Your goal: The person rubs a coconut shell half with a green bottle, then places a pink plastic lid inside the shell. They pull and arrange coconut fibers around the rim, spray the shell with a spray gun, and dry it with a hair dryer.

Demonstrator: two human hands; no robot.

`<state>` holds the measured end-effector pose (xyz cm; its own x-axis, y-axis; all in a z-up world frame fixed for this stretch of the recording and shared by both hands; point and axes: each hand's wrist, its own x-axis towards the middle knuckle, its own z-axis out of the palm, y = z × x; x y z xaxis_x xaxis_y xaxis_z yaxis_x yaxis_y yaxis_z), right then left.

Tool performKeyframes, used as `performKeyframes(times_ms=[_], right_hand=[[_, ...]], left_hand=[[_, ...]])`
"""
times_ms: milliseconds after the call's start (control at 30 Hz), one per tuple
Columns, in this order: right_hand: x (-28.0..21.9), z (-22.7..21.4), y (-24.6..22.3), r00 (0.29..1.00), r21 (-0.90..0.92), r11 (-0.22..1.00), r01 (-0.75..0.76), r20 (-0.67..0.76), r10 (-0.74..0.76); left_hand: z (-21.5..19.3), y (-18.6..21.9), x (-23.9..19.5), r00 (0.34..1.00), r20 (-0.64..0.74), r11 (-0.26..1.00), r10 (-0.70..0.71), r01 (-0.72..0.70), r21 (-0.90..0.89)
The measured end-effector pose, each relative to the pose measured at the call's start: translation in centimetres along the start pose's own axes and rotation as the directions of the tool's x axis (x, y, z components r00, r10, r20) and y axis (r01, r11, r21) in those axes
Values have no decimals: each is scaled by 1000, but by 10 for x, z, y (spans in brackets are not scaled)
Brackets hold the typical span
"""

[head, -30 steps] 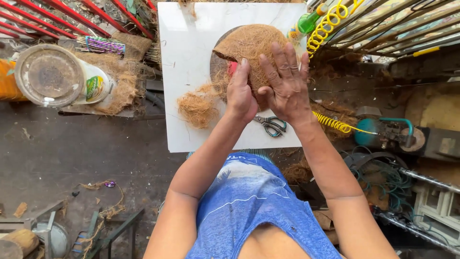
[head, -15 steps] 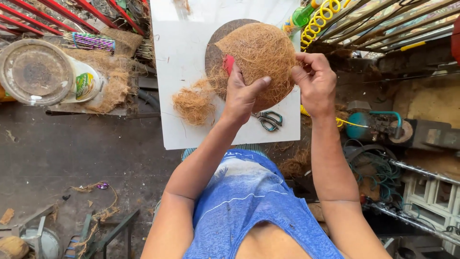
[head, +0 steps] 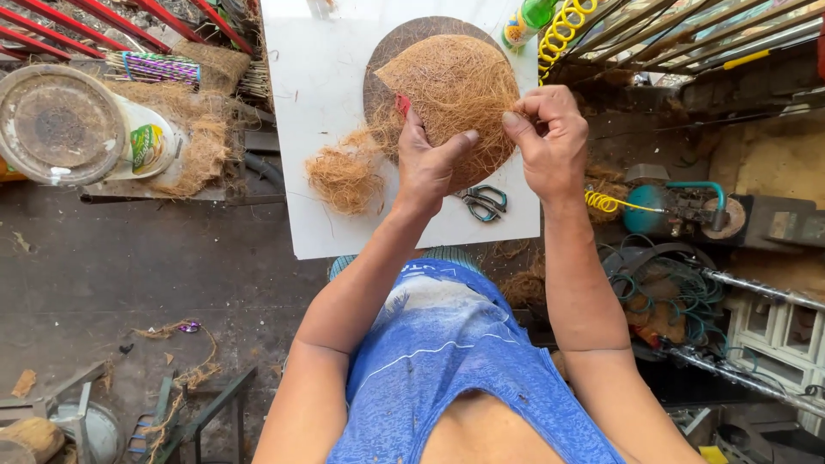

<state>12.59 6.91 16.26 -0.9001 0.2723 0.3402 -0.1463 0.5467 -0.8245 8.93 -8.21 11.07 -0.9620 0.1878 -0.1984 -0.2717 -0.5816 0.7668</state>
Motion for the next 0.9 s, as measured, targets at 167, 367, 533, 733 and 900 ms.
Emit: performKeyframes(times_ms=[167,367,533,733,900], right_hand=[[-3,6,-14,1000,-63,998,-9,25,11],[-6,20,-20,984,-162,971,178,4,-180],[-12,25,-15,997,26,999,-41,-66,43],[-14,25,-22,983,11,996,94,-158,-91],[-28,24,-5,895,-376,813,445,208,-394]], left_hand=[[0,6,0,991,18,988,-135,136,-70],[9,14,-5,988,-25,988,-151,150,-40],[-2,-1,-6,996,4,995,-89,89,37],[-8,7,-8,986,25,986,-166,166,-6],[-14,12,-7,968,14,967,-251,250,44]])
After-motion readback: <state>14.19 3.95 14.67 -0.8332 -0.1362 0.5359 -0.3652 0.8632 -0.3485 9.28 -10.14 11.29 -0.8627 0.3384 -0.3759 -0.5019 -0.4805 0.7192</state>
